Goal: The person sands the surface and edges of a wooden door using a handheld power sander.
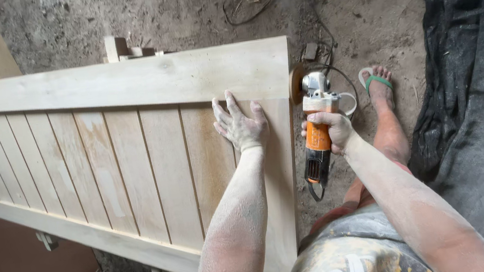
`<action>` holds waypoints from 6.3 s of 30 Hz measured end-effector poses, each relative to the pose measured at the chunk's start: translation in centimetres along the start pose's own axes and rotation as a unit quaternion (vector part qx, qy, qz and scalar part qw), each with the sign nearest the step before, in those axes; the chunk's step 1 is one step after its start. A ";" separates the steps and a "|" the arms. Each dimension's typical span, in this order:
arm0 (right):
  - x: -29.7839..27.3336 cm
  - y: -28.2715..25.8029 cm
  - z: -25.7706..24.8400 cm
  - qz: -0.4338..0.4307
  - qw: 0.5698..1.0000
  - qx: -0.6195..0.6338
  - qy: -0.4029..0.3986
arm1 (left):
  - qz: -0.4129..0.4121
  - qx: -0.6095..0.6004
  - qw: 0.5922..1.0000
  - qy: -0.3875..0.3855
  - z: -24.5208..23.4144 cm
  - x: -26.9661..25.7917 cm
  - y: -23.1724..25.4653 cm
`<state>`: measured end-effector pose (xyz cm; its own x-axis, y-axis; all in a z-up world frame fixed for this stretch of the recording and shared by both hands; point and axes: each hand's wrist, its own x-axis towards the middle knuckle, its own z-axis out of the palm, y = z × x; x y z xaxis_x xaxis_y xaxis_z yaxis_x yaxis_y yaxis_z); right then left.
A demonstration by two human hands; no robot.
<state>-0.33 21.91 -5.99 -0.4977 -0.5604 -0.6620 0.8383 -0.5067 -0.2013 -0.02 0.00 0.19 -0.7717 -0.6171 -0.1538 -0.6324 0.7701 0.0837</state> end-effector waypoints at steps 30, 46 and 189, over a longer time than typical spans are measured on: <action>2.1 -4.9 1.1 -0.014 0.999 -0.038 -0.007 | 0.010 -0.009 1.000 0.007 0.5 0.0 -0.1; 3.9 -6.4 1.3 -0.035 0.998 -0.044 -0.036 | 0.008 0.011 1.000 0.011 -0.2 -0.5 0.2; 0.3 1.5 0.4 0.019 0.998 0.066 0.001 | 0.001 -0.018 1.000 -0.006 -0.6 -0.2 0.5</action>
<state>0.69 20.71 -6.23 -0.4662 -0.5794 -0.6686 0.8197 -0.5671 -0.0801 -0.26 0.43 0.90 -0.7728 -0.6126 -0.1655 -0.6324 0.7653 0.1199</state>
